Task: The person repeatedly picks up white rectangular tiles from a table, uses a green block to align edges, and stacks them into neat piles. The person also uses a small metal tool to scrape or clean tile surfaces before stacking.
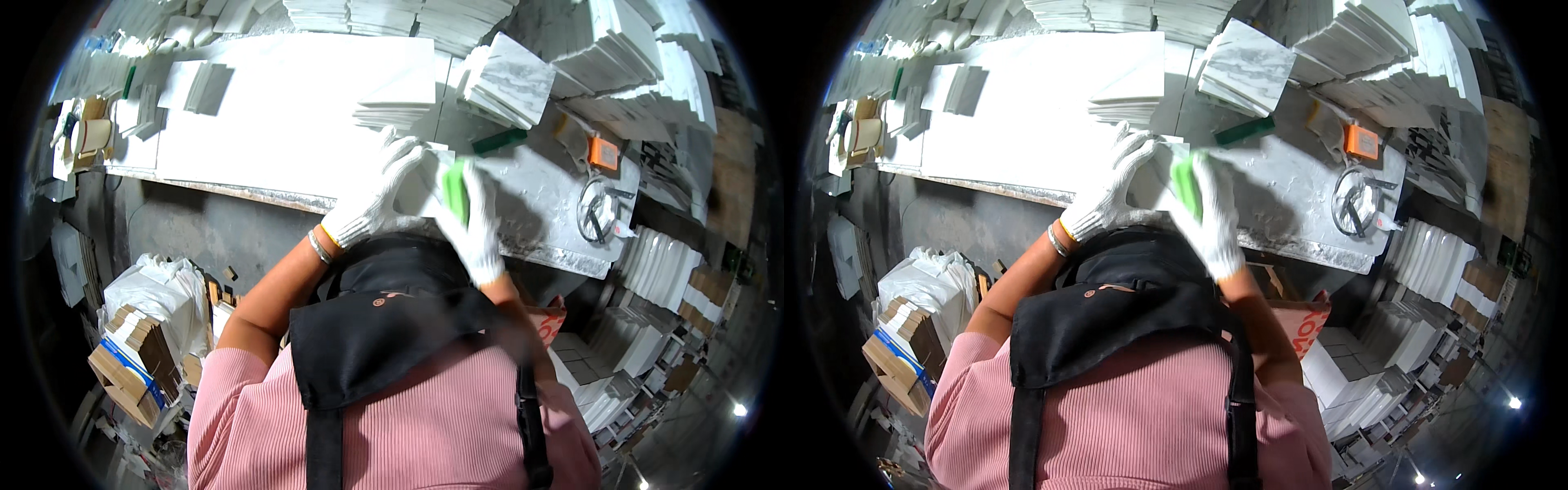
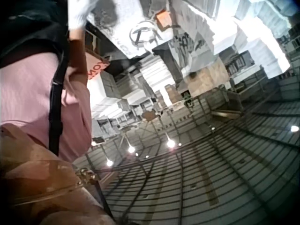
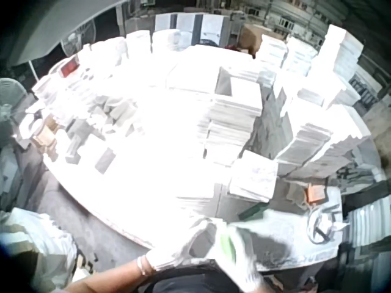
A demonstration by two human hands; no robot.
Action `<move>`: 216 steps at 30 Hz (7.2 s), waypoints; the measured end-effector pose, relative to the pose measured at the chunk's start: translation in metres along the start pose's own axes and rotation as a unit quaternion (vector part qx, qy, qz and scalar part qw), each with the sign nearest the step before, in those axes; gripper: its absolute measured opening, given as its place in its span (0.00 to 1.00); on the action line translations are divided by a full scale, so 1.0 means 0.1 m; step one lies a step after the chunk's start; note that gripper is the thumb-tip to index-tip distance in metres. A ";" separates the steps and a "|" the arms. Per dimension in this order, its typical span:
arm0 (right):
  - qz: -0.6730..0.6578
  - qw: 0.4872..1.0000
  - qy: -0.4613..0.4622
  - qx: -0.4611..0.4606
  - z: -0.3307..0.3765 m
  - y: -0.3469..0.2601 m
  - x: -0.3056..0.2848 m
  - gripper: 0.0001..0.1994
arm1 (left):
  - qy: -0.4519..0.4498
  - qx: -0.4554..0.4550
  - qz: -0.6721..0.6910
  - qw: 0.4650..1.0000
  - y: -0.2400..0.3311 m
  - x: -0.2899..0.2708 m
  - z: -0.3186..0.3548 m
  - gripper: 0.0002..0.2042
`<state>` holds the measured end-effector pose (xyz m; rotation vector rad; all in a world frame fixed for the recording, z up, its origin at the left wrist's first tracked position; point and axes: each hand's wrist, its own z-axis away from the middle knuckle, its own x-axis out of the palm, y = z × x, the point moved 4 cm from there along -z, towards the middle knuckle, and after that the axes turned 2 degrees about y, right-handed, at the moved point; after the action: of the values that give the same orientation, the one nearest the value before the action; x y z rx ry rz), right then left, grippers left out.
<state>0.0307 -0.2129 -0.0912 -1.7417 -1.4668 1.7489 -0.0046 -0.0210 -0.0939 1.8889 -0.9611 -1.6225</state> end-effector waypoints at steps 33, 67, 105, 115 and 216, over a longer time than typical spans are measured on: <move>-0.318 0.907 0.023 0.274 -0.47 0.14 0.13 0.38 | 0.013 0.022 0.005 1.000 -0.04 0.01 0.00 0.45; 0.073 0.992 0.102 -0.022 -0.24 -0.07 0.02 0.37 | 0.015 0.042 -0.080 0.996 0.02 -0.01 -0.06 0.49; -0.304 0.930 0.000 0.205 0.07 0.22 -0.66 0.17 | 0.082 -0.060 0.373 0.922 0.39 -0.14 -0.17 0.57; -0.386 0.886 -0.035 0.256 -0.07 -0.14 -0.76 0.14 | -0.095 -0.257 0.620 0.735 0.44 0.04 -0.03 0.18; -0.451 0.818 0.111 0.340 0.17 -0.28 -0.46 0.22 | -0.059 -0.233 0.729 0.641 0.35 0.13 -0.01 0.30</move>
<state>0.0145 -0.2437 -0.0461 -0.6487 -1.0590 1.2271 -0.0100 -0.0531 -0.0764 0.2135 -1.3308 -0.7309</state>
